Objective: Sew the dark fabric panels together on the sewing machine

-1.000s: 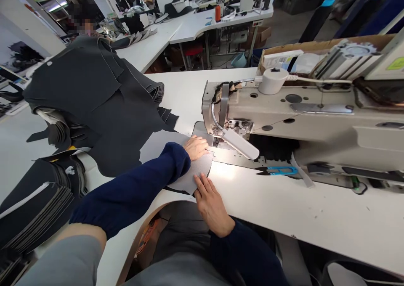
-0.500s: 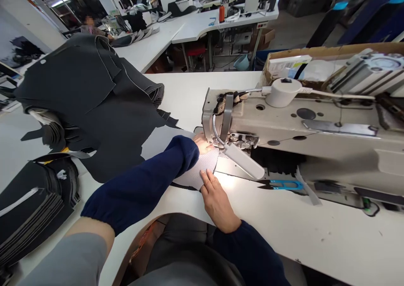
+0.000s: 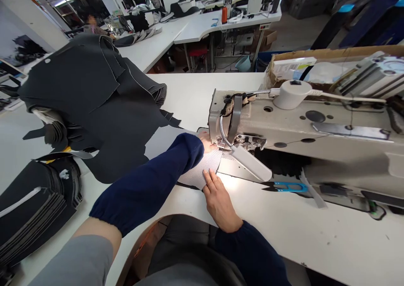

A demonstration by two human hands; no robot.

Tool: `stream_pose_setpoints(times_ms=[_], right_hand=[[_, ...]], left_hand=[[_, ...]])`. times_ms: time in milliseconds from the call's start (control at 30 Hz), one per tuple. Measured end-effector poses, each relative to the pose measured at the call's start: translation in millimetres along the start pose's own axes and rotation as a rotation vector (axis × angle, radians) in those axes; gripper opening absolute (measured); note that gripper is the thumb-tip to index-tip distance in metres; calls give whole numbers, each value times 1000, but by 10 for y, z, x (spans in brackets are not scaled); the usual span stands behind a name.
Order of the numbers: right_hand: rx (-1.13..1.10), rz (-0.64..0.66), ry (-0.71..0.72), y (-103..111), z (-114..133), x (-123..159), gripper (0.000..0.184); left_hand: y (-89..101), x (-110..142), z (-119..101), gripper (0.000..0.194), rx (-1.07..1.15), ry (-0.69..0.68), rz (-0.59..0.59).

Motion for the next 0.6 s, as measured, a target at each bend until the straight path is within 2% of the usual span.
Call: stream_pose_setpoints(times_ms=[67,133,233,300,400,500,600], right_hand=[[3,-23,-13,-8,3,11,32],[-4,-68,-39,10,0,19,30],[-6,-138,-148,75,-27,32,26],[10,-127,-209,109,-27,43,24],[36,-101,-212,136,47,71,27],[43,-145,-157,122,204,125,26],[73,-134,-94,18,388,183,32]], left_hand=[[21,241,-90,27,-5,-30,-50],[-22,588,-215,40,34,-133,-69],[-201,1130,-330,56,98,-277,-23],[-324,1363,-311,53,94,-267,-3],[-414,1474,-258,44,92,-209,-31],[-421,1438,-275,52,76,-193,-41],[-402,1403,-359,56,-10,-209,-13]])
Point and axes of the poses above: each hand's wrist, its own x-axis away from the middle knuckle, its own y-axis out of the back of the hand, z = x × y, the point moved 5 cm from there along -x, towards the middle knuckle, and after that the axes turned 1 degree about z, right-handed, at the moved point
